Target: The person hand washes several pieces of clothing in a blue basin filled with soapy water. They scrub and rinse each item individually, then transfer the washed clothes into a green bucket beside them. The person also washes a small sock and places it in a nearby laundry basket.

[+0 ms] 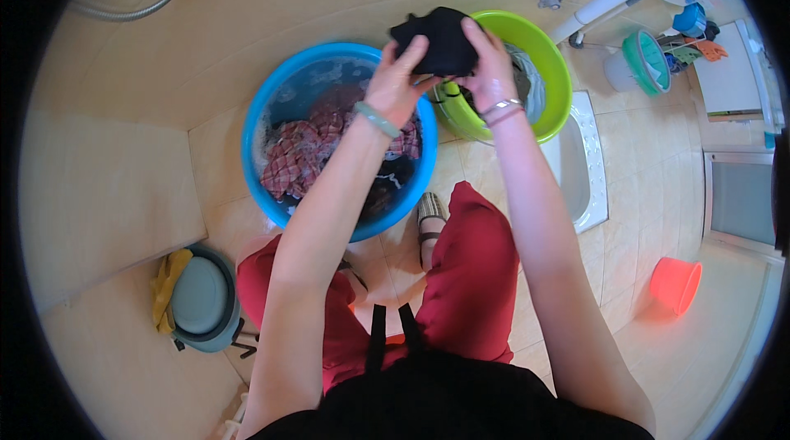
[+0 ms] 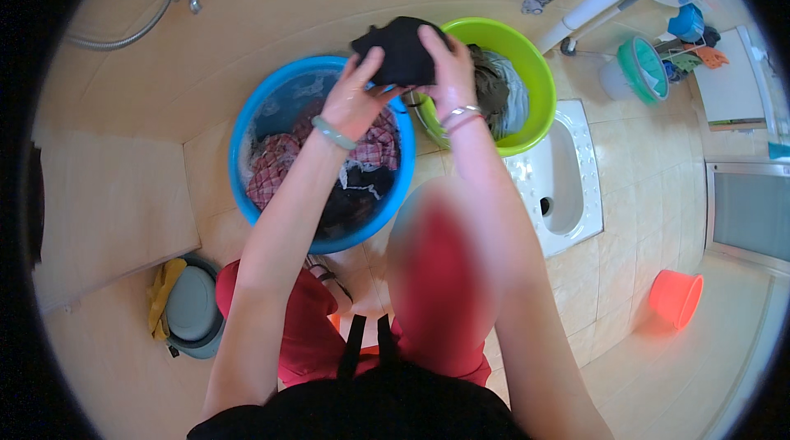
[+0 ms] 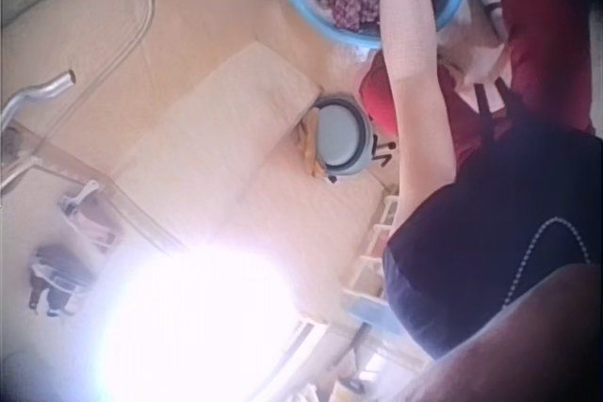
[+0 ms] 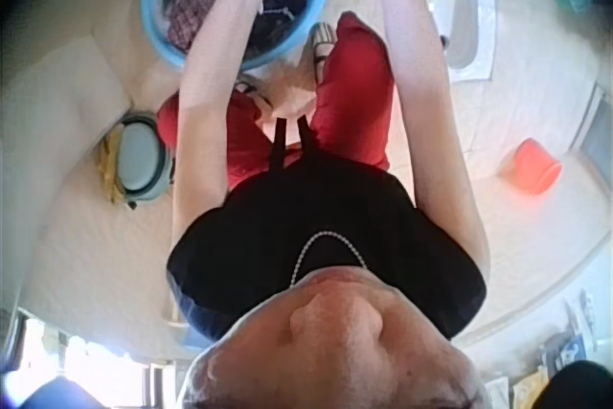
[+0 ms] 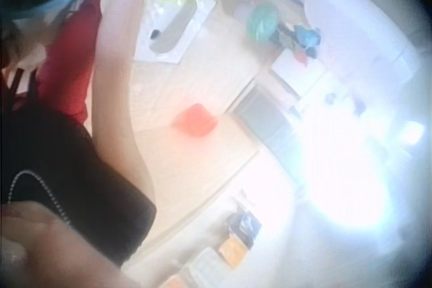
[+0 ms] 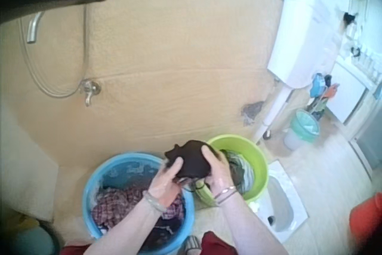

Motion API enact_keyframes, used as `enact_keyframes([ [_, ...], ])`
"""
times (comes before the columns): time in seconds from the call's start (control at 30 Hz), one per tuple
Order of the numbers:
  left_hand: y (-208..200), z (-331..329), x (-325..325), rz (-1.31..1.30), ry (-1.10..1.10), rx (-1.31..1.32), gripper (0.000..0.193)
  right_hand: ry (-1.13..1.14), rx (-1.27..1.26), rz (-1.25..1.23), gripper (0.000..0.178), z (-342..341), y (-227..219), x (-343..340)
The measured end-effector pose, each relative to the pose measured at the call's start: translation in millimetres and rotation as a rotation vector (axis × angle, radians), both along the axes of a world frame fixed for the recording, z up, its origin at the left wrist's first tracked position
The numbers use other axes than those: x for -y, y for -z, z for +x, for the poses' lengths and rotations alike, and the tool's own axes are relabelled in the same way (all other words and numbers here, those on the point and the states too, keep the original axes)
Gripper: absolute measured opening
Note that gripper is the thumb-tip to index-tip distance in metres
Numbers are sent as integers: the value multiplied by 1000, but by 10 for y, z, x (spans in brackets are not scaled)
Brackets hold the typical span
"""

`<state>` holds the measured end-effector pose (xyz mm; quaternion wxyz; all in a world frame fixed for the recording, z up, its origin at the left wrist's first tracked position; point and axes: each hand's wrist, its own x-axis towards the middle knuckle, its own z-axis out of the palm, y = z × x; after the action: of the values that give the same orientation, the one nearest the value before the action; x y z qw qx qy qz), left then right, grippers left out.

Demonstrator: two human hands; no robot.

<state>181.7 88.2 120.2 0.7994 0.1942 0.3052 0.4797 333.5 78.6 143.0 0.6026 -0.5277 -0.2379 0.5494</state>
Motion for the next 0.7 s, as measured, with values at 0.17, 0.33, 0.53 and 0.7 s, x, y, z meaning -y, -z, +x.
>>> enact_keyframes([
  [0.17,1,1101,200,45,196,-36,77,291,55,66,48,975,14,549],
  [0.33,373,1550,389,-53,490,-111,88,398,445,-110,63,1547,492,831],
  [0.53,473,1375,554,-54,545,-238,75,-137,1587,-644,47,1117,707,977],
  [0.7,778,636,434,143,664,-439,46,-202,1773,-794,41,1018,874,998],
])
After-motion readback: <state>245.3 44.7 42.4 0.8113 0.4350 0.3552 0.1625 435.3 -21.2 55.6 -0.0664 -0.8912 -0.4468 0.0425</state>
